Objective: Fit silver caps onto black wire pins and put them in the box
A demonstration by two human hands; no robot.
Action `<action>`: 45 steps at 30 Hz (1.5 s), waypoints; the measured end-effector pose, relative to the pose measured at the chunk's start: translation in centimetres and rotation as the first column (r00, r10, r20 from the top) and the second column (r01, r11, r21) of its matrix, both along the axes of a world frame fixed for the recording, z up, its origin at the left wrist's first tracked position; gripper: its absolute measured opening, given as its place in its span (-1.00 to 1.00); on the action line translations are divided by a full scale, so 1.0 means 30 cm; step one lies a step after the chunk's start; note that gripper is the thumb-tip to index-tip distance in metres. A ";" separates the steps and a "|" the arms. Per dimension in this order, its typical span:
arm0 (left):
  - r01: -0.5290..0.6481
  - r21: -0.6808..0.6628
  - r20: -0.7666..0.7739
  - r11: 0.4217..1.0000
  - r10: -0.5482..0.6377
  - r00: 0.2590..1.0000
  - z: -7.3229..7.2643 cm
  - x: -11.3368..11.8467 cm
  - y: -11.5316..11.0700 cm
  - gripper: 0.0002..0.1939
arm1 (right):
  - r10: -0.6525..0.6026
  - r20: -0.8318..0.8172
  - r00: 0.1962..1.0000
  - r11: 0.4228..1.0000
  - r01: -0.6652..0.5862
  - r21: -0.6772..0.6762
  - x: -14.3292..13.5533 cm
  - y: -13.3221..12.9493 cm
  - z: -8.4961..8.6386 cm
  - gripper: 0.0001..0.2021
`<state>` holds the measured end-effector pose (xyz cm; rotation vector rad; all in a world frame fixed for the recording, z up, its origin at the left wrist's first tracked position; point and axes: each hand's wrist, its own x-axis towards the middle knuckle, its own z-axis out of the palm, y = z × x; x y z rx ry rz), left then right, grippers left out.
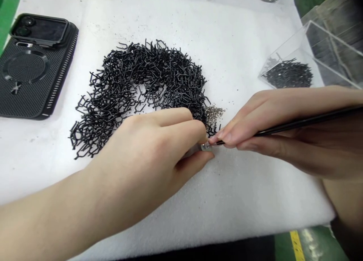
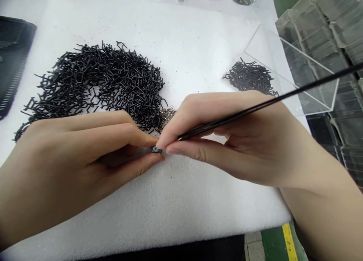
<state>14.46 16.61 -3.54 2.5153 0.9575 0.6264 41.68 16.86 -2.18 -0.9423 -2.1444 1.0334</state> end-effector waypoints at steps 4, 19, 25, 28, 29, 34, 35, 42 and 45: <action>0.009 0.011 0.013 1.000 -0.009 1.000 -0.004 -0.001 0.002 -0.80 | -0.023 -0.013 1.000 1.000 0.023 -0.002 0.008 -0.005 -0.002 -0.88; 0.011 -0.053 0.012 0.999 -0.011 1.000 -0.021 -0.010 0.009 -0.84 | -0.325 0.171 0.930 0.944 0.329 0.004 0.006 0.004 0.014 -0.94; 0.016 -0.028 0.048 0.999 -0.015 0.999 -0.018 -0.013 0.005 -0.84 | -0.346 0.172 0.922 0.937 0.349 0.011 -0.014 -0.005 0.032 -0.91; 0.005 -0.030 0.026 1.000 -0.005 1.000 -0.019 -0.009 0.007 -0.82 | -0.348 0.162 0.923 0.936 0.353 0.001 -0.008 -0.001 0.022 -0.92; 0.002 -0.034 0.013 0.999 -0.002 1.000 -0.018 -0.007 0.008 -0.82 | -0.346 0.150 0.926 0.937 0.350 -0.006 -0.004 0.001 0.017 -0.95; -0.005 -0.036 0.018 0.999 0.005 1.000 -0.008 -0.004 0.002 -0.82 | -0.303 0.044 0.952 0.952 0.304 -0.028 0.007 -0.001 0.013 -0.90; -0.011 -0.034 0.017 0.999 0.012 1.000 -0.003 -0.003 -0.001 -0.81 | -0.283 0.028 0.959 0.958 0.284 -0.047 0.005 -0.004 0.017 -0.93; -0.030 -0.052 -0.066 0.998 0.026 0.997 0.015 0.018 0.009 -0.85 | -0.131 -0.011 0.991 0.989 0.130 -0.069 -0.003 -0.031 0.001 -0.90; -0.031 -0.060 -0.079 0.998 0.026 0.997 0.013 0.023 0.018 -0.86 | -0.115 -0.017 0.993 0.991 0.114 -0.064 0.003 -0.025 -0.014 -0.89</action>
